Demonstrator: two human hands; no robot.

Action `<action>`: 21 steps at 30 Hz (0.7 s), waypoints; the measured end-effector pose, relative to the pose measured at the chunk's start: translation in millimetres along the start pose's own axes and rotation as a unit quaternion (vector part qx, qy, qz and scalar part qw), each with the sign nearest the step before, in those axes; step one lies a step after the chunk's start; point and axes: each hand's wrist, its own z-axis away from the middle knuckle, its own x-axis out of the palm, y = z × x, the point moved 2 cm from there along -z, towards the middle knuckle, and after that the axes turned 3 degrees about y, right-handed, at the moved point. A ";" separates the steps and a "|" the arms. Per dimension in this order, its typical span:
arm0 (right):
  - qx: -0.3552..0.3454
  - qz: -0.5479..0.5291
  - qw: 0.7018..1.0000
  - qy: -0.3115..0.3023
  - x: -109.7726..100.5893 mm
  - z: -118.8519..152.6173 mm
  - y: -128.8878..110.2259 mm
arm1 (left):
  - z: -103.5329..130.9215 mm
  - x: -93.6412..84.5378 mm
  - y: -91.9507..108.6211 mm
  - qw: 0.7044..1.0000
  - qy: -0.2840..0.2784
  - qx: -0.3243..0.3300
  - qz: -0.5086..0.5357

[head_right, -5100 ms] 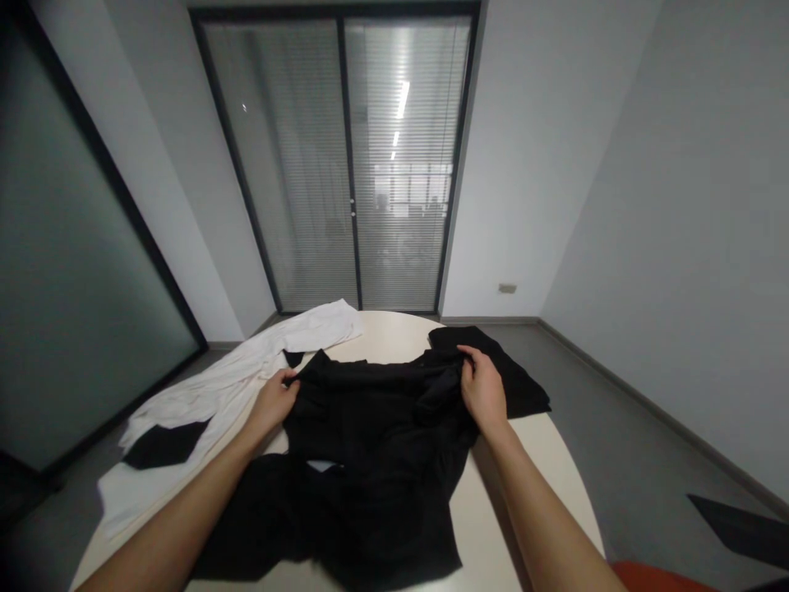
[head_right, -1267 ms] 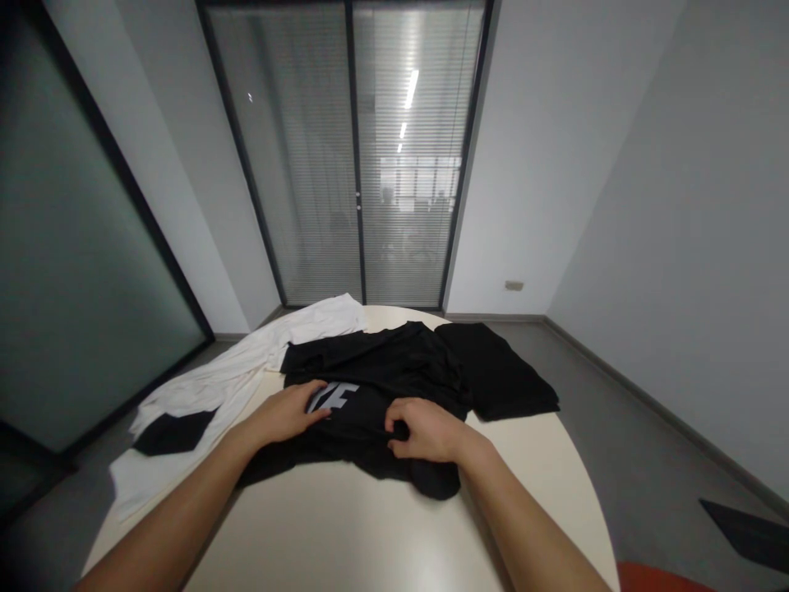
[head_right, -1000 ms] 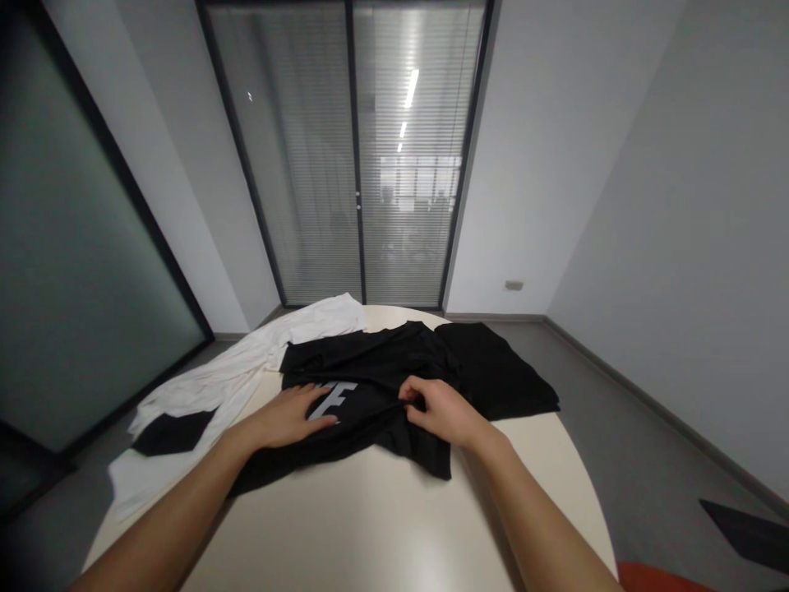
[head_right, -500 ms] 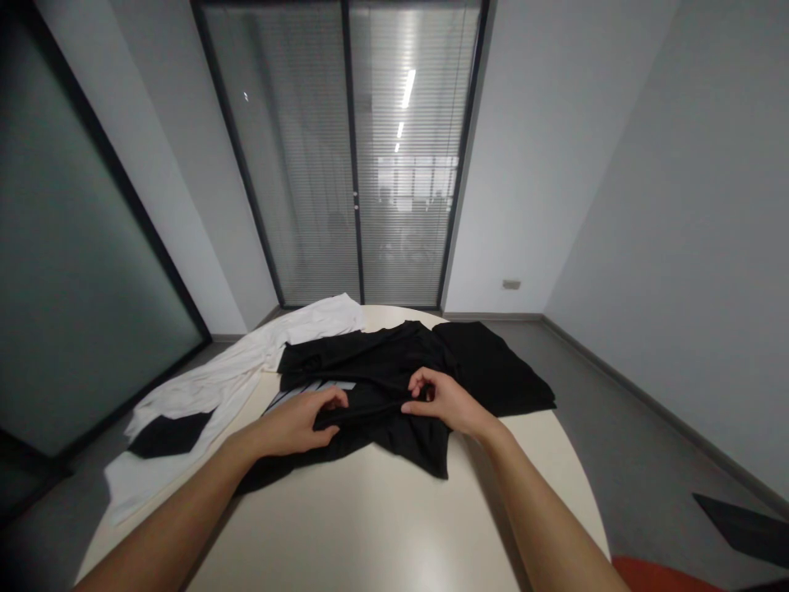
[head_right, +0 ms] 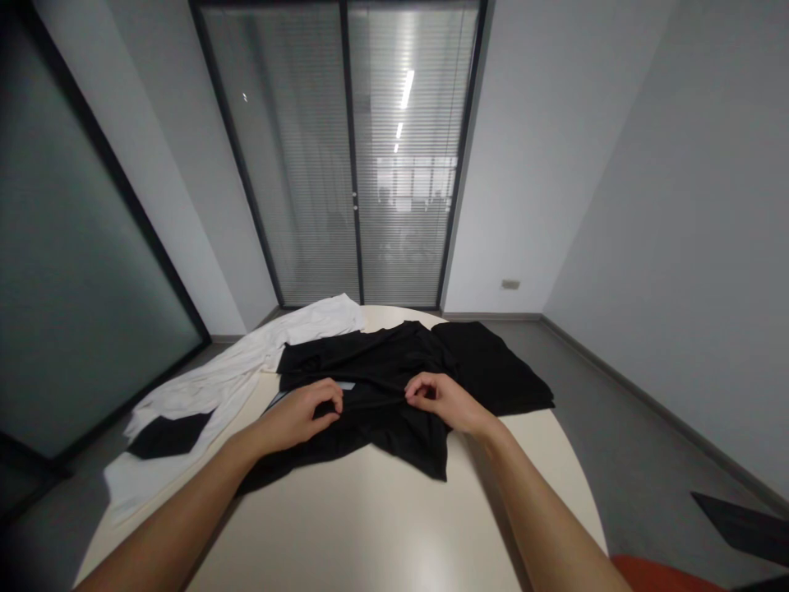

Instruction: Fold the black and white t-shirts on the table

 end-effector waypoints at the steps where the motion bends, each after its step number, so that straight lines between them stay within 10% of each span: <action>1: -0.009 0.001 1.000 -0.009 0.2 0.8 -2.2 | 0.6 0.8 -2.7 1.000 -0.003 -0.007 -0.007; 21: 0.043 0.045 0.997 -0.054 -11.2 13.7 -17.7 | 2.2 -1.0 -16.9 0.997 -0.012 -0.067 -0.045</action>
